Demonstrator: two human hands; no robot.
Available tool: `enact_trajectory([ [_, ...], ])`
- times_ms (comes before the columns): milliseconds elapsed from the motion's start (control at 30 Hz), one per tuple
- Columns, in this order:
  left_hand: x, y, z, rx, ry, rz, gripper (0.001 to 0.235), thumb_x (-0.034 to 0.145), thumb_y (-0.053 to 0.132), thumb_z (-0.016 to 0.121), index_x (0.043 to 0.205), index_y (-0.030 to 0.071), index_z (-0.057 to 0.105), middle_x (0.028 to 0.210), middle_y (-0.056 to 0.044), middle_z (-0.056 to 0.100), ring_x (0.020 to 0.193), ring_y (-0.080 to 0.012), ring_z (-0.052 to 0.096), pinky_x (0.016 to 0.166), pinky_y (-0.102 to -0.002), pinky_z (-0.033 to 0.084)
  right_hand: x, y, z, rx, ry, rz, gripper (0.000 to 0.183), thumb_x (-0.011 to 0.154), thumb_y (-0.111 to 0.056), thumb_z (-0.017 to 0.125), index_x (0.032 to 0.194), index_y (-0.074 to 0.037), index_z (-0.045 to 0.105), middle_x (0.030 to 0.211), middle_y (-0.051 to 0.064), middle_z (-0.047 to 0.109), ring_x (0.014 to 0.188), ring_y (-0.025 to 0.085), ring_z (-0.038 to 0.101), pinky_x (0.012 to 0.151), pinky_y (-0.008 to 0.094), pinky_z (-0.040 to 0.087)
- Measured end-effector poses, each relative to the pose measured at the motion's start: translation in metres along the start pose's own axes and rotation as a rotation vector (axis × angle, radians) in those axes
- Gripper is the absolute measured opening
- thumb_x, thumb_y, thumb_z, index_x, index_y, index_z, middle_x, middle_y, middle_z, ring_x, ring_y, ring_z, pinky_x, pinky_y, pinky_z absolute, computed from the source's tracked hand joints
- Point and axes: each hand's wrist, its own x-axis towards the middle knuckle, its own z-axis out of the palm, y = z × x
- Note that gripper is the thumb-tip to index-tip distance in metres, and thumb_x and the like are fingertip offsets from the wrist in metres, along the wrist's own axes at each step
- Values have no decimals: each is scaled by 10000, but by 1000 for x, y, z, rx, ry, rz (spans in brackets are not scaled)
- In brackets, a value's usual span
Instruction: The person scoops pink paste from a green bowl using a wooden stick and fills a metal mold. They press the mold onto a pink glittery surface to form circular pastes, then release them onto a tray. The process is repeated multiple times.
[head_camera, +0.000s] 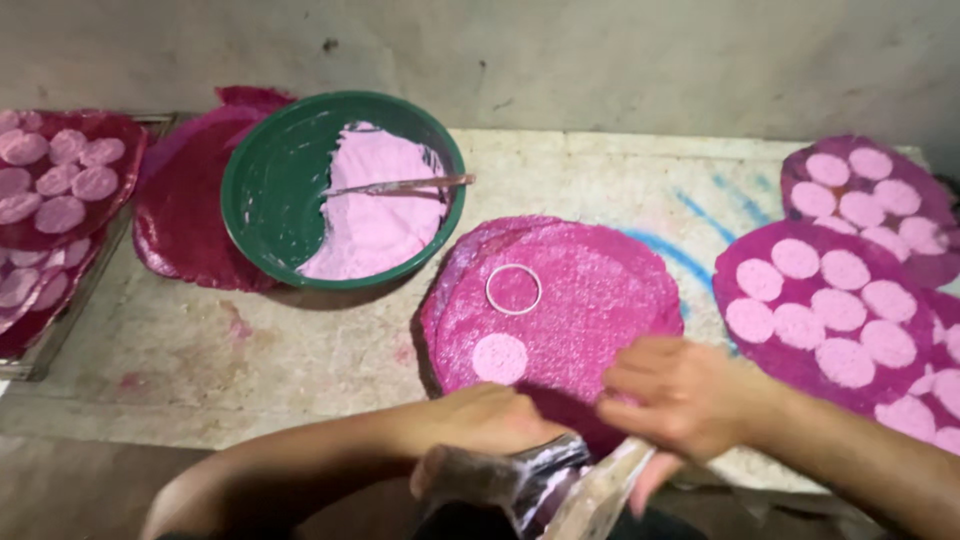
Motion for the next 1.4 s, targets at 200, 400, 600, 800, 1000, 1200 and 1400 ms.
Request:
enact_trajectory([
  [200,-51,-8,50,60,297,-9,93,1017,255,589,1000,173,630,774,-131,675,752,-339,720,663,-462,546,-9,-21,64,886,-135,120,518,1124,-475,527,814,-60,524,718,62,536,694,258,621,655,392,452],
  [400,-99,-99,104,-183,492,-40,204,1005,205,577,1157,93,655,967,-162,697,898,-327,707,754,-410,549,18,-10,81,1185,-159,296,493,1084,-378,617,804,28,641,625,115,575,561,269,595,551,410,391],
  [600,-193,-259,115,-1256,481,-136,380,977,209,578,1303,19,621,1188,-159,694,1084,-280,677,902,-374,518,76,58,39,-207,143,109,364,807,-452,672,914,-106,698,828,102,707,743,254,675,592,390,551],
  [800,-181,-284,128,-1742,573,52,446,923,228,655,1308,5,633,1080,-130,707,986,-253,688,851,-403,567,188,136,60,-572,126,-126,379,767,-204,719,1142,-147,723,1155,86,703,1033,249,688,894,418,546],
  [1000,-182,-336,65,-1164,1373,-172,262,966,224,712,1131,26,668,881,-65,682,815,-182,667,698,-346,549,274,240,148,-344,258,604,471,902,-210,704,1340,-85,585,1286,133,651,1169,332,614,953,460,498],
  [1200,-181,-406,36,-962,1804,-17,182,939,94,667,1109,32,644,929,-34,660,811,-136,659,685,-305,553,293,328,228,-343,-183,873,294,924,-81,558,1216,-70,524,1146,206,664,1009,391,686,792,519,557],
  [1400,-164,-440,30,-848,1814,-64,294,891,36,676,1178,14,613,1004,-70,662,844,-182,649,709,-342,542,334,330,210,-317,-350,721,297,940,-156,502,1221,-133,595,1056,180,716,917,384,724,767,514,579],
])
